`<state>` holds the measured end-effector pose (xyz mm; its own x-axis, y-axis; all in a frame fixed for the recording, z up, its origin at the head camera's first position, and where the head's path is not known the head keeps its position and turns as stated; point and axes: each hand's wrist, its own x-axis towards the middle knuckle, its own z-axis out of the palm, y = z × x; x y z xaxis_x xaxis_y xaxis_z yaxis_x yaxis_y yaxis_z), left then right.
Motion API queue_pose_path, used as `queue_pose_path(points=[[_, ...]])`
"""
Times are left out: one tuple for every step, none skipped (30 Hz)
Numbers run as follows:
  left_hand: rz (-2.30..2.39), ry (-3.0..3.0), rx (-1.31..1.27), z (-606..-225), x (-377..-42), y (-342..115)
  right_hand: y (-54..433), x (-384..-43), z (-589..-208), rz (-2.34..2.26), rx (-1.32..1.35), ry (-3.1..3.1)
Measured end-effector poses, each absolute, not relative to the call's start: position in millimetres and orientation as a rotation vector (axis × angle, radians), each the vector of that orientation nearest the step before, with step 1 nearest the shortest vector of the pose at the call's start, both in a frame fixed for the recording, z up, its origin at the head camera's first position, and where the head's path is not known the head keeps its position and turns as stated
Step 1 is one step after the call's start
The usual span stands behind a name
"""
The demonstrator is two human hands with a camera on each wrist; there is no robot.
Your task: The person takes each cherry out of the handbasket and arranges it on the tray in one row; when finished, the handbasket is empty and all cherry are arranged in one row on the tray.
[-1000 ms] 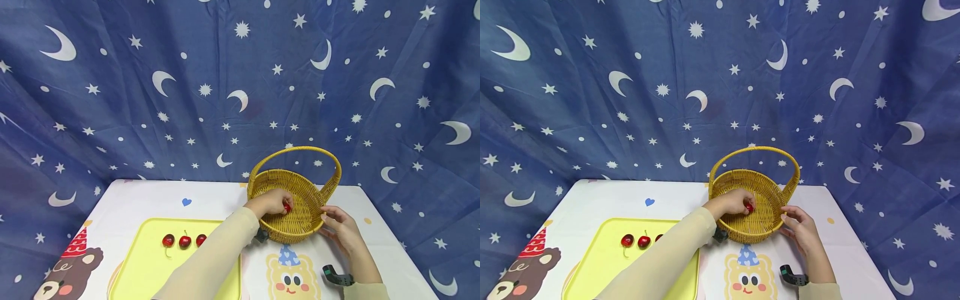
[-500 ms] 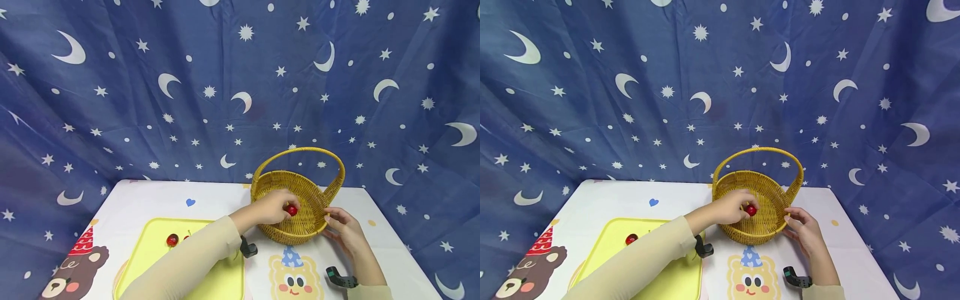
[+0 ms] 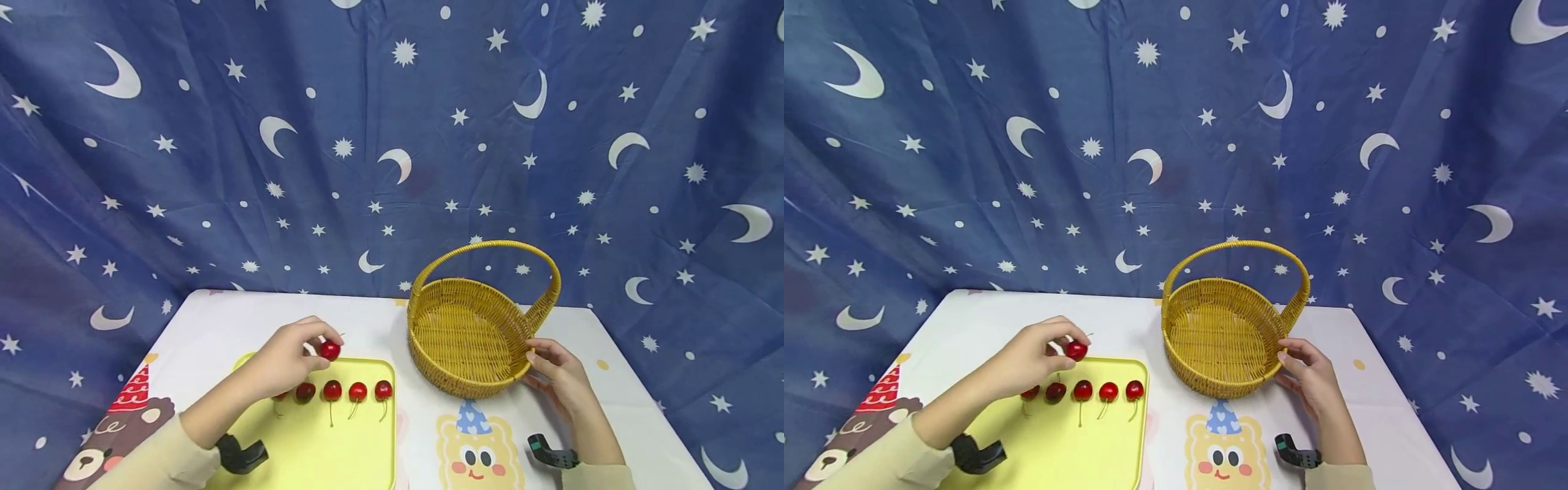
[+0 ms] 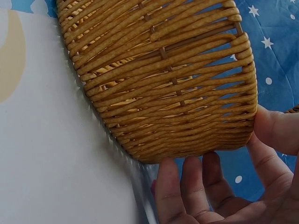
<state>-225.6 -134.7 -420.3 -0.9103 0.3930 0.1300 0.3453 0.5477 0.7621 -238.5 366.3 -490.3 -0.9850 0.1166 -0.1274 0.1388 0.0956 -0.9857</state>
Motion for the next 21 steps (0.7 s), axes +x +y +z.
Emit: queue_pose_path(points=[[1.349, 2.708, 0.588, -421.6, -221.9, -148.1, 366.2, -238.8, -490.4, -2.084, 0.269, 2.314], [1.373, 2.701, 0.542, -423.6, -219.1, -159.5, 366.1, -239.0, -490.5, -2.078, 0.270, 2.319], [1.397, 2.689, 0.494, -426.1, -216.2, -169.9, 366.0, -239.1, -490.4, -2.077, 0.274, 2.321], [1.406, 2.692, 0.453, -429.4, -213.5, -179.4, 366.1, -239.1, -490.4, -2.071, 0.274, 2.326], [1.409, 2.700, 0.418, -432.8, -211.0, -187.9, 366.1, -239.2, -490.2, -2.067, 0.274, 2.331], [1.398, 2.715, 0.376, -436.5, -208.4, -195.3, 366.3, -239.2, -490.0, -2.063, 0.271, 2.333], [1.373, 2.739, 0.349, -440.9, -206.0, -202.5, 366.2, -239.1, -490.0, -2.058, 0.267, 2.336], [1.339, 2.763, 0.321, -445.2, -204.0, -208.8, 366.1, -239.0, -489.9, -2.054, 0.263, 2.338], [1.301, 2.782, 0.293, -449.5, -202.4, -214.4, 366.0, -238.9, -489.7, -2.050, 0.259, 2.341], [1.261, 2.806, 0.271, -453.7, -201.2, -219.3, 366.1, -238.9, -489.5, -2.048, 0.255, 2.345], [1.226, 2.825, 0.251, -457.5, -200.5, -223.6, 366.1, -238.8, -489.2, -2.049, 0.256, 2.346], [1.191, 2.839, 0.233, -461.0, -200.0, -227.3, 366.2, -238.7, -489.0, -2.048, 0.256, 2.345], [1.165, 2.848, 0.220, -464.3, -199.9, -230.6, 366.3, -238.7, -488.9, -2.050, 0.259, 2.346], [1.143, 2.852, 0.202, -467.2, -199.7, -233.1, 366.3, -238.7, -488.9, -2.052, 0.260, 2.347], [1.125, 2.854, 0.187, -469.7, -199.4, -235.3, 366.3, -238.7, -488.8, -2.055, 0.264, 2.346], [1.111, 2.854, 0.179, -472.1, -199.3, -237.3, 366.2, -238.7, -488.8, -2.056, 0.267, 2.344], [1.100, 2.849, 0.174, -474.4, -199.0, -239.0, 366.0, -238.7, -488.9, -2.054, 0.271, 2.343], [1.092, 2.843, 0.170, -476.5, -198.7, -240.4, 365.9, -238.8, -488.9, -2.052, 0.273, 2.342], [1.084, 2.837, 0.168, -478.5, -198.4, -241.5, 365.7, -238.9, -488.9, -2.050, 0.277, 2.342], [1.076, 2.832, 0.166, -480.1, -198.1, -242.3, 365.3, -238.9, -488.8, -2.044, 0.281, 2.346], [1.070, 2.830, 0.170, -481.5, -197.8, -242.9, 364.9, -239.0, -488.6, -2.043, 0.285, 2.347]])
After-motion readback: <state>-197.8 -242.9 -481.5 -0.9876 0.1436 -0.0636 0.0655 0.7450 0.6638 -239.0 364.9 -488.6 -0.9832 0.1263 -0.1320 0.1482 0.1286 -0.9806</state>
